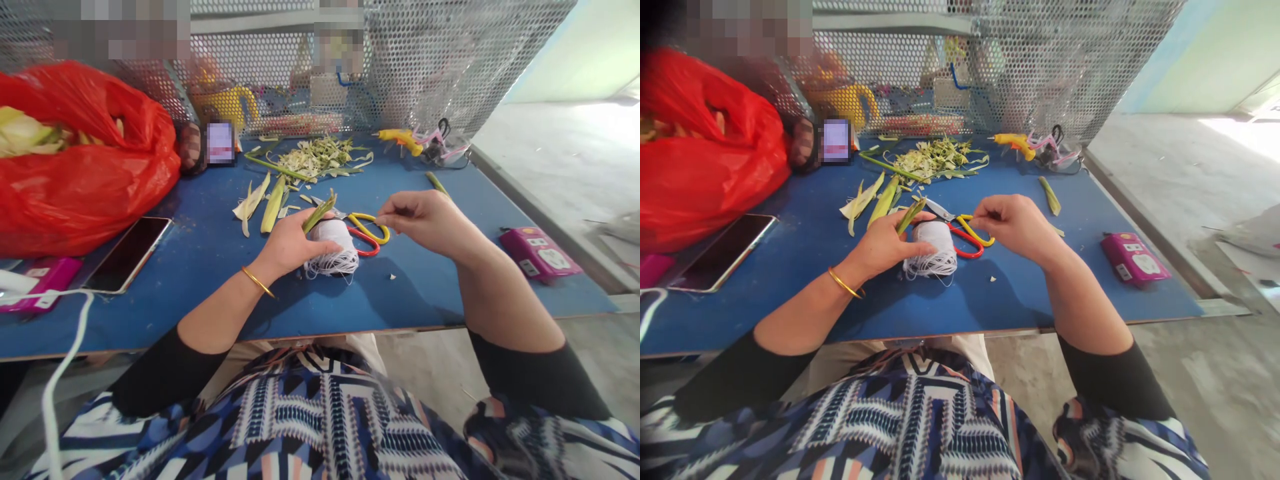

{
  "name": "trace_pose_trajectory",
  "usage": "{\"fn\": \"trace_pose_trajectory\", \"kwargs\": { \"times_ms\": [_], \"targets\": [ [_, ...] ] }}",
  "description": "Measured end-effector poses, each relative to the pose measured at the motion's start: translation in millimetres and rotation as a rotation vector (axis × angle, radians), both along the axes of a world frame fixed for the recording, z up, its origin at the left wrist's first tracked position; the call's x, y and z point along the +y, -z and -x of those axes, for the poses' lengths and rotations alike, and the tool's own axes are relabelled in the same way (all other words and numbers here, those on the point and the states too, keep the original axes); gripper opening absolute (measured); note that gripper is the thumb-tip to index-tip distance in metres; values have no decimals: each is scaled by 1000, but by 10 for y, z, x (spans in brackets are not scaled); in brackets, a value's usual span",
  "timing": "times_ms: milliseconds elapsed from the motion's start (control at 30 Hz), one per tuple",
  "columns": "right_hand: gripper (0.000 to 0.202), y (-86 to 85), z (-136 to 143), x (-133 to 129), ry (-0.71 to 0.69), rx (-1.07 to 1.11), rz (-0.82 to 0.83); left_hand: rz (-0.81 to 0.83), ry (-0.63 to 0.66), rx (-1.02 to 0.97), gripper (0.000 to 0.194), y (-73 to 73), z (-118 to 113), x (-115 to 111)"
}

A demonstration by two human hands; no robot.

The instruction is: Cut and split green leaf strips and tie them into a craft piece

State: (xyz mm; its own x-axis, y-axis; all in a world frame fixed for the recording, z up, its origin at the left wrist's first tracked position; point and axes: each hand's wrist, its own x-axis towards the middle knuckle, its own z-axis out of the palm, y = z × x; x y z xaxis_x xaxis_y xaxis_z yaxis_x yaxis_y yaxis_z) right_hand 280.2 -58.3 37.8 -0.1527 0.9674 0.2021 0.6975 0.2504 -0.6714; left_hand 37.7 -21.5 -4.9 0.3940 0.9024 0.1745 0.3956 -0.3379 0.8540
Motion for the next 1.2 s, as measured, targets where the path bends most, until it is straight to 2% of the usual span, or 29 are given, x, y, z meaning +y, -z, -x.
{"fn": "trace_pose_trajectory", "kwargs": {
  "times_ms": [200,300,367,433,500,567,700,800,833,867,933,1000,1033,1100,1200],
  "targets": [
    [22,-114,53,-49,30,255,22,-51,-119,-19,18,-75,-8,-21],
    [23,-122,196,-58,58,354,-17,-91,-223,-66,15,-176,-12,-94],
    [23,-107,325,-63,64,377,-45,28,-173,-123,17,-258,-23,-162],
    [23,-77,472,-83,30,357,-71,290,-43,-200,23,-326,-37,-215],
    [22,-33,619,-127,-53,277,-119,562,46,-279,29,-360,-44,-228],
    [19,28,743,-196,-180,125,-204,745,54,-350,34,-356,-34,-203],
    [23,170,822,-365,-421,-158,-285,900,0,-414,25,-293,52,-122],
    [25,250,691,-435,-613,-67,-155,929,-6,-445,18,-260,142,-105],
    [25,267,621,-431,-634,5,-88,930,-3,-460,18,-255,169,-107],
    [28,281,545,-412,-593,59,-28,931,0,-472,19,-253,193,-113],
    [30,303,403,-328,-310,34,27,938,5,-479,20,-255,228,-126],
    [20,324,308,-207,24,-191,7,939,2,-478,22,-260,249,-138],
    [21,335,286,-144,117,-338,7,936,1,-476,23,-263,255,-143],
    [30,348,290,-29,156,-587,55,920,7,-477,22,-270,264,-152],
    [36,322,362,93,84,-790,149,897,10,-480,19,-284,271,-163]
  ]
}}
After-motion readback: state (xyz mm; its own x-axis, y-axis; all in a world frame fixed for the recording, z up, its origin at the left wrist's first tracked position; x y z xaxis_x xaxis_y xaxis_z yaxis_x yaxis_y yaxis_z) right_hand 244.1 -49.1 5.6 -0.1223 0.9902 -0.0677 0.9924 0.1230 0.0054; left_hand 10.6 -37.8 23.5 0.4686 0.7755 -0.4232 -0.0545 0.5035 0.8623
